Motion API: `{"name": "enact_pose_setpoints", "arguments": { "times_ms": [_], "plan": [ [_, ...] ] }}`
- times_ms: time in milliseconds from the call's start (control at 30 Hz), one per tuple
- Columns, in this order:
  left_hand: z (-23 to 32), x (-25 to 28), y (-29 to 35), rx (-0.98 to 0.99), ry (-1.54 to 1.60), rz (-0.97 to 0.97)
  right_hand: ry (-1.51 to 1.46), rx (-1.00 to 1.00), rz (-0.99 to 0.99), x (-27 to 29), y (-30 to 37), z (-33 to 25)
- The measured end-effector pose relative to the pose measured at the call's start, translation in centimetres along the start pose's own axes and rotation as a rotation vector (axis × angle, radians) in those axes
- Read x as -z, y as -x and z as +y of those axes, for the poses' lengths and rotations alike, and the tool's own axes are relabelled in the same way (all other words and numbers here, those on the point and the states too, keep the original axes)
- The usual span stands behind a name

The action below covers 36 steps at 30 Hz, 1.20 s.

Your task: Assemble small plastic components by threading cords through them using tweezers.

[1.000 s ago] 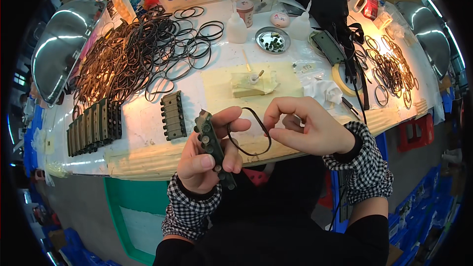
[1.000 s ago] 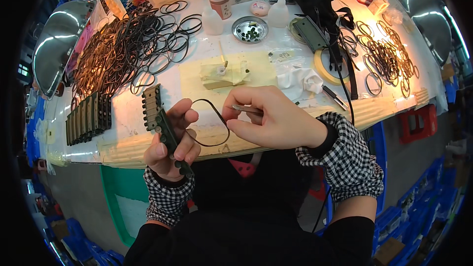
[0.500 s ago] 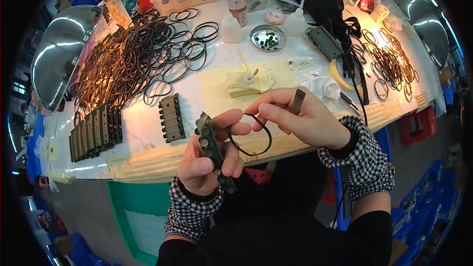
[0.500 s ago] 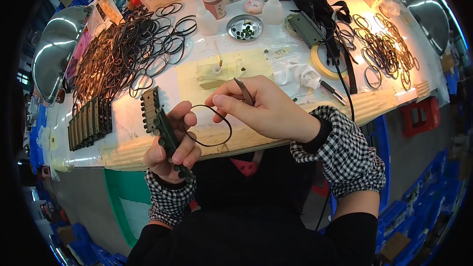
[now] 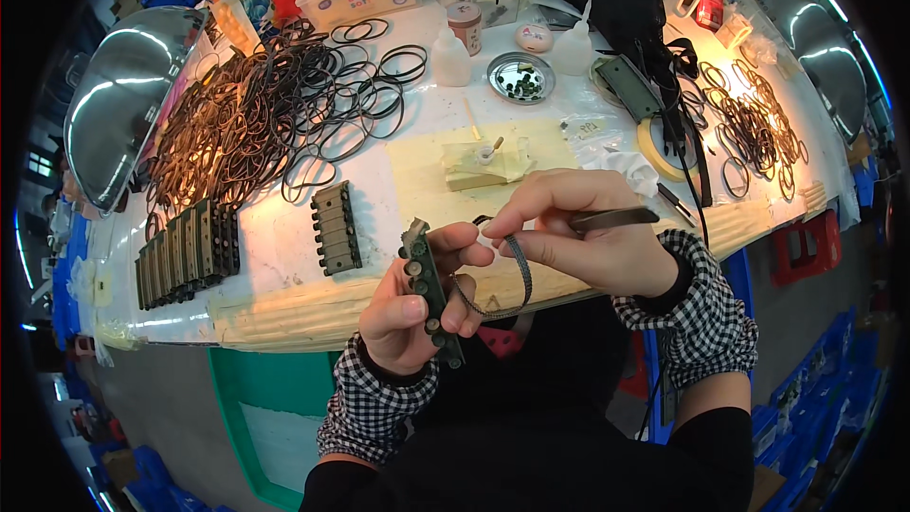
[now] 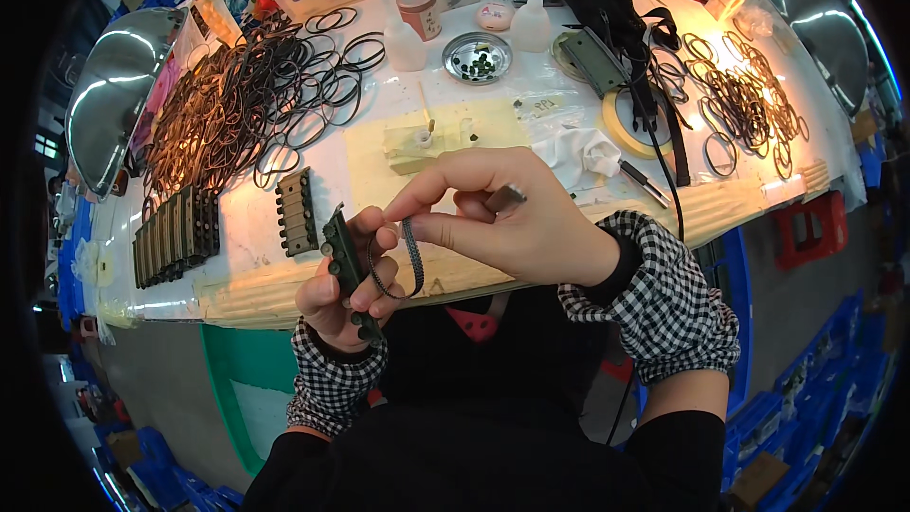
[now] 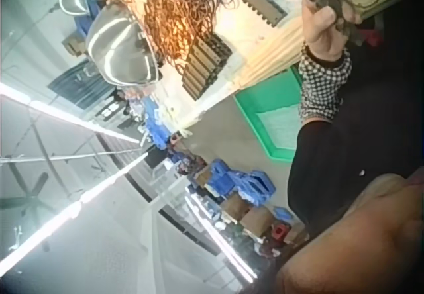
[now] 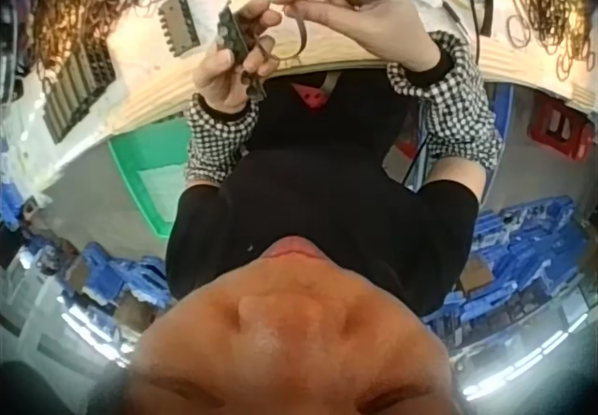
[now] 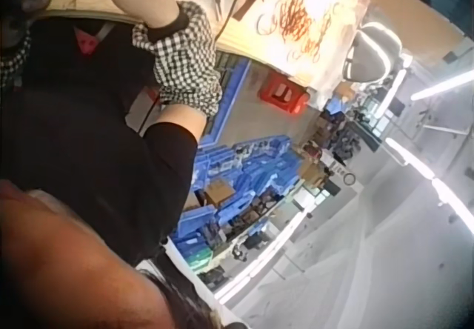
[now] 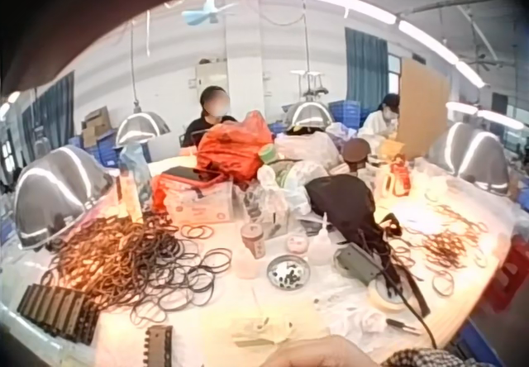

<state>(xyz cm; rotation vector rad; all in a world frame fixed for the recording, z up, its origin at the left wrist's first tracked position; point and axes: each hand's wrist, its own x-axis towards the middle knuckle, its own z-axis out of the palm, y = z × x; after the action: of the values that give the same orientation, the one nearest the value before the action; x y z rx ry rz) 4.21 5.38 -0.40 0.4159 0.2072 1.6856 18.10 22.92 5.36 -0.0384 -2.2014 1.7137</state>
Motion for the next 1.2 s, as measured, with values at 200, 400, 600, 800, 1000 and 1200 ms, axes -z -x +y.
{"name": "enact_pose_setpoints", "arguments": {
  "times_ms": [200,400,600,800,1000,1200],
  "plan": [
    [0.8,-0.9,-0.2,-0.074,-0.222,0.122,0.542,0.33,0.184,-0.6,-0.7,-1.0],
    [1.1,-0.4,0.7,-0.009,-0.251,-0.08,0.791,0.272,0.062,-0.5,-0.8,-2.0],
    [1.9,-0.9,1.4,-0.101,-0.185,-0.004,0.484,0.076,0.141,-0.1,-1.1,-2.1],
    [1.7,-1.2,1.3,-0.122,-0.177,0.009,0.258,-0.125,0.105,-0.1,-1.1,-1.8],
    [0.8,-1.0,0.3,-0.176,-0.35,0.332,0.41,0.18,0.049,-0.6,-1.3,-4.1],
    [-1.3,-1.8,0.0,-0.208,-0.465,0.274,0.251,0.035,0.105,-1.9,-1.7,-3.1]
  ]
}}
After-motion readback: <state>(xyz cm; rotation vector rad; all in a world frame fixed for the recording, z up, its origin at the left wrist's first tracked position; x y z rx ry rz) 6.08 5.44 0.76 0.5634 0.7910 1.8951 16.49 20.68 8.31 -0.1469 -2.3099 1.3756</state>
